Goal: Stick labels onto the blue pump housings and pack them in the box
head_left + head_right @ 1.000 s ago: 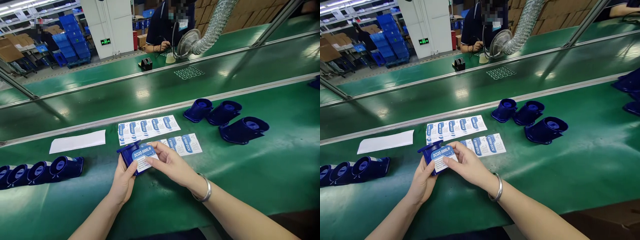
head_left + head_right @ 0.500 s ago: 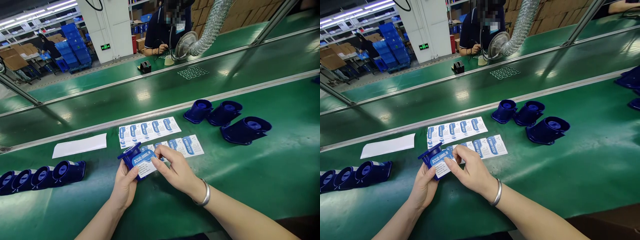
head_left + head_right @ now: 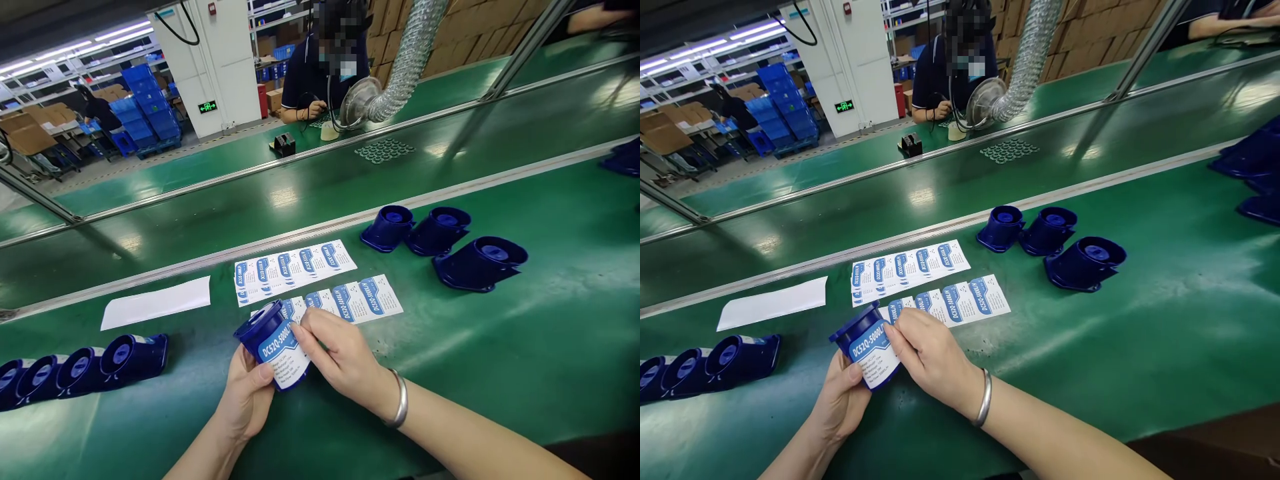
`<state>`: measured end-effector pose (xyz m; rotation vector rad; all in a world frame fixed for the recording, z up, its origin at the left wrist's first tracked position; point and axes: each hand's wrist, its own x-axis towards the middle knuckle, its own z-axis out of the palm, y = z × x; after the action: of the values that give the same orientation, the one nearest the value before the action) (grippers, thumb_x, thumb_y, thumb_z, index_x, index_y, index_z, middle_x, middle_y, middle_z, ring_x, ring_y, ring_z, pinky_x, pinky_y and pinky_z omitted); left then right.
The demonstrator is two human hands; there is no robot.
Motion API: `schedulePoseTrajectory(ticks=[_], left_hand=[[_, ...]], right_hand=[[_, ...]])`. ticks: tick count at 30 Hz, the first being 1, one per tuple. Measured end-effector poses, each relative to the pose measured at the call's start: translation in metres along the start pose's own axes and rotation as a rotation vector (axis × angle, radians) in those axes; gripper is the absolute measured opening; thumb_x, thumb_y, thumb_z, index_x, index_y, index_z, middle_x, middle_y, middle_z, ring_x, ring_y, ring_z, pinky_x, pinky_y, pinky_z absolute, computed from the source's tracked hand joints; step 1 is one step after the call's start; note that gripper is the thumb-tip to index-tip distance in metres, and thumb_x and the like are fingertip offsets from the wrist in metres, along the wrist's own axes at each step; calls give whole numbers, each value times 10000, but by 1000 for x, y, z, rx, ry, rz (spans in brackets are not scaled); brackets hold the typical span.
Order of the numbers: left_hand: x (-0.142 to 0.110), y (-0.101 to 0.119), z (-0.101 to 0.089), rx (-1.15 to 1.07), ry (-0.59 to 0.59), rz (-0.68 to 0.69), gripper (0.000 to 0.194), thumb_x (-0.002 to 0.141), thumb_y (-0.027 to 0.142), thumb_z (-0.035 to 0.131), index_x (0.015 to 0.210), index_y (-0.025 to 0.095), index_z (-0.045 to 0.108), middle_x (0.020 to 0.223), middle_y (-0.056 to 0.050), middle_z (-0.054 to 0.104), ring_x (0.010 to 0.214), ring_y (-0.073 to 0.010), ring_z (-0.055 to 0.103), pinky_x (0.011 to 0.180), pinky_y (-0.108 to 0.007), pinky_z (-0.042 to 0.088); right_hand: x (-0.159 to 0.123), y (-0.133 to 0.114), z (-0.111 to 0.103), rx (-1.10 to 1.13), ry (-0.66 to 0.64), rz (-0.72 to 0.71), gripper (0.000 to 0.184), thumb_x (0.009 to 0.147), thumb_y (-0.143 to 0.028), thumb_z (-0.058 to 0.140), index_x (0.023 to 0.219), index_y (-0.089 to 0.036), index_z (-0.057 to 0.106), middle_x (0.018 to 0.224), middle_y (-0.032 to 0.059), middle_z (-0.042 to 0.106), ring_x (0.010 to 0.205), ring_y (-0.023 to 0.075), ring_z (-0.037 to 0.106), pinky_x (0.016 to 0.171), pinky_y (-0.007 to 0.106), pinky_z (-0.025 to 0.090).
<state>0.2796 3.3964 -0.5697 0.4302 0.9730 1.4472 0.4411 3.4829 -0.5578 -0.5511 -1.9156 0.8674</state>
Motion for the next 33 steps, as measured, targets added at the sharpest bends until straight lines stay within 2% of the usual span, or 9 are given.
schedulePoseTrajectory(ticks=[5,8,12,14,17,20,25,30,33], left_hand=[[-2,-1,-5,2,-42,14,637,617,324,928,1197,217,689,1057,-93,772,1076,-327,706,1047,-473,518],[-2,-5,-10,-5,-46,39,663,614,354,931,1215,218,685,1063,-100,771,1079,-334,704,1051,-483,507],[-2,-6,-16,-20,-87,32,644,616,420,929,1183,212,707,1088,-111,760,1111,-352,685,1046,-486,504],[-1,-3,-14,-33,-116,0,565,690,474,875,1160,202,721,1111,-116,752,1098,-339,687,1019,-472,523],[1,5,-4,-124,-140,-99,474,870,529,695,1171,163,724,1143,-133,734,1046,-281,699,915,-383,573],[3,12,6,-224,-181,-222,519,968,526,543,1204,91,704,1093,-173,727,955,-235,708,817,-308,585],[6,10,11,-294,-269,-375,590,980,531,501,1213,17,673,1027,-208,705,819,-204,700,691,-260,576],[7,5,8,-329,-342,-500,665,949,599,511,1221,10,655,995,-209,694,756,-184,691,610,-220,555],[7,4,7,-284,-350,-482,683,960,623,465,1235,25,644,1013,-229,702,747,-185,686,619,-234,548]], right_hand=[[-5,-2,11,150,17,71,295,1061,-190,427,773,-223,373,732,-19,408,665,147,420,629,302,347],[-10,1,20,287,81,193,269,1054,-303,472,808,-233,389,804,-5,437,746,165,456,695,318,399],[-15,5,29,429,81,427,228,1045,-472,462,1009,-248,447,922,21,487,851,191,513,781,348,465],[-15,7,30,504,62,487,280,1052,-524,409,1110,-253,450,961,33,519,871,197,547,793,356,494],[-11,12,25,528,160,504,327,1050,-555,393,1179,-264,468,1037,47,544,897,196,573,824,363,512],[-5,17,15,471,235,448,322,1048,-532,430,1224,-274,510,1219,71,544,1111,214,555,963,379,480],[-2,19,8,586,40,465,395,1039,-542,445,1333,-286,509,1358,77,578,1298,237,524,1131,429,405],[-4,22,10,710,-106,551,487,1030,-598,387,1373,-286,535,1335,82,636,1271,277,581,1082,472,469],[-6,22,11,734,-117,579,482,1025,-599,382,1349,-281,544,1252,95,665,1128,279,651,803,391,593]])
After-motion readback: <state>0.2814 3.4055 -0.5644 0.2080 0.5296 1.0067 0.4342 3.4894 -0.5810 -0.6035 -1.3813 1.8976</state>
